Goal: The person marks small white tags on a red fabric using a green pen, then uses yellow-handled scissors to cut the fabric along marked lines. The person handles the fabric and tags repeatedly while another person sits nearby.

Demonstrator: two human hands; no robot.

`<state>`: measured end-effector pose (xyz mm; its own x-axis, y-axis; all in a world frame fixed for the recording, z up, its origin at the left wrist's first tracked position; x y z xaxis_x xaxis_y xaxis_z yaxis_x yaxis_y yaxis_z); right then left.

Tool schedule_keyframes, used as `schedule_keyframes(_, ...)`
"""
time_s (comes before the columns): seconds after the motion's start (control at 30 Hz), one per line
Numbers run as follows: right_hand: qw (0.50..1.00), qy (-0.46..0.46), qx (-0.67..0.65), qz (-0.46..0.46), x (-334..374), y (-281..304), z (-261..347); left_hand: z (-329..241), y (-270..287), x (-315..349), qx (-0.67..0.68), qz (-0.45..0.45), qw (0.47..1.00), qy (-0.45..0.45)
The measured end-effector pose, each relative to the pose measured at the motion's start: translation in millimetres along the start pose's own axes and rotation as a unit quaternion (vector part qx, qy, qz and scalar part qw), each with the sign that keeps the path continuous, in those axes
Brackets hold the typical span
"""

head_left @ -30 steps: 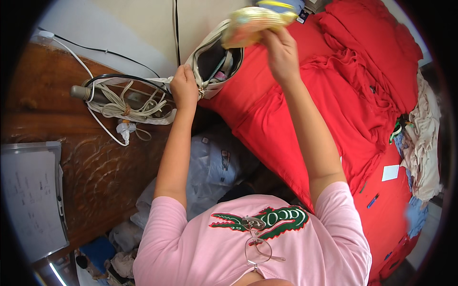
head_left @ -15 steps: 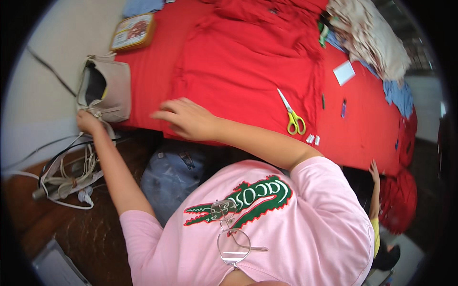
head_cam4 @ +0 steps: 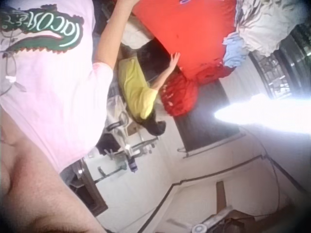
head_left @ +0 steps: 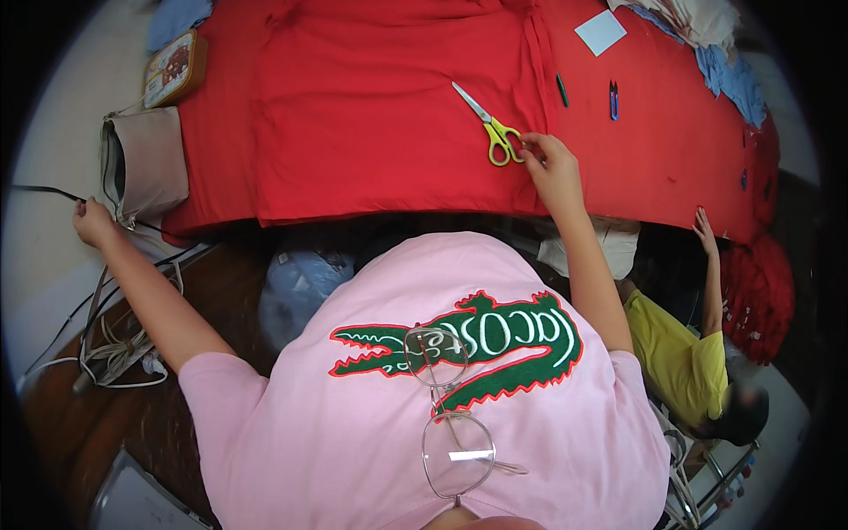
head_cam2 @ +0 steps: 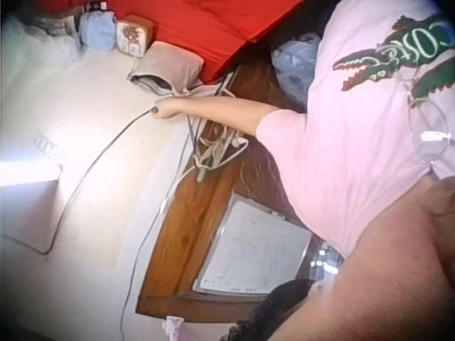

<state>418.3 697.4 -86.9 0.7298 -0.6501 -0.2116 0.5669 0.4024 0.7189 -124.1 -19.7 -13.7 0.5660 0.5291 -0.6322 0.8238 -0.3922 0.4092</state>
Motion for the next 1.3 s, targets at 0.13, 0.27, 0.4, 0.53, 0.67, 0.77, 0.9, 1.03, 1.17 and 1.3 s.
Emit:
schedule_keyframes(0.13, 0.988, 0.093, 0.122, 0.003, -5, -40, 5, -209, 79, 191, 0.175, 0.144, 0.967, -0.119)
schedule_keyframes(0.27, 0.964, 0.080, 0.240, 0.076, -9, -37, -1, -275, 116, 415, 0.190, 0.559, 0.770, -0.242)
schedule_keyframes(0.4, 0.935, 0.090, 0.312, 0.144, -8, 20, -26, -259, 144, 541, 0.110, 0.614, 0.720, -0.304)
schedule_keyframes(0.53, 0.915, 0.043, 0.376, 0.136, 9, 111, -111, -253, 159, 566, 0.115, 0.555, 0.770, -0.292)
schedule_keyframes(0.67, 0.958, -0.177, 0.136, 0.178, 48, 164, -190, -244, 153, 565, 0.147, 0.539, 0.783, -0.273)
schedule_keyframes(0.77, 0.909, -0.363, -0.082, 0.190, 71, 174, -195, -260, 159, 558, 0.125, 0.540, 0.781, -0.289)
schedule_keyframes(0.9, 0.840, -0.429, -0.298, 0.146, 73, 158, -178, -258, 159, 563, 0.122, 0.533, 0.783, -0.298)
schedule_keyframes(1.03, 0.815, -0.398, -0.394, 0.152, 48, 140, -148, -256, 153, 554, 0.122, 0.573, 0.767, -0.261)
schedule_keyframes(1.17, 0.850, -0.322, -0.382, 0.167, 31, 111, -140, -276, 143, 528, 0.148, 0.647, 0.744, -0.068)
schedule_keyframes(1.3, 0.880, -0.264, -0.340, 0.203, 24, 91, -118, -305, 142, 490, 0.196, 0.338, 0.916, -0.095)
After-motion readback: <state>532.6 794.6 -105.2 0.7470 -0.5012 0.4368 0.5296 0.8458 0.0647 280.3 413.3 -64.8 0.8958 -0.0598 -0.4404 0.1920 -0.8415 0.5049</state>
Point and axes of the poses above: each hand's wrist, its own x-axis away from the middle knuckle, its own y-axis out of the back of the hand, z = x × y, the point moved 3 cm from there along -x, towards the middle knuckle, and after that the axes turned 14 degrees about -z, right-handed, at the moved point
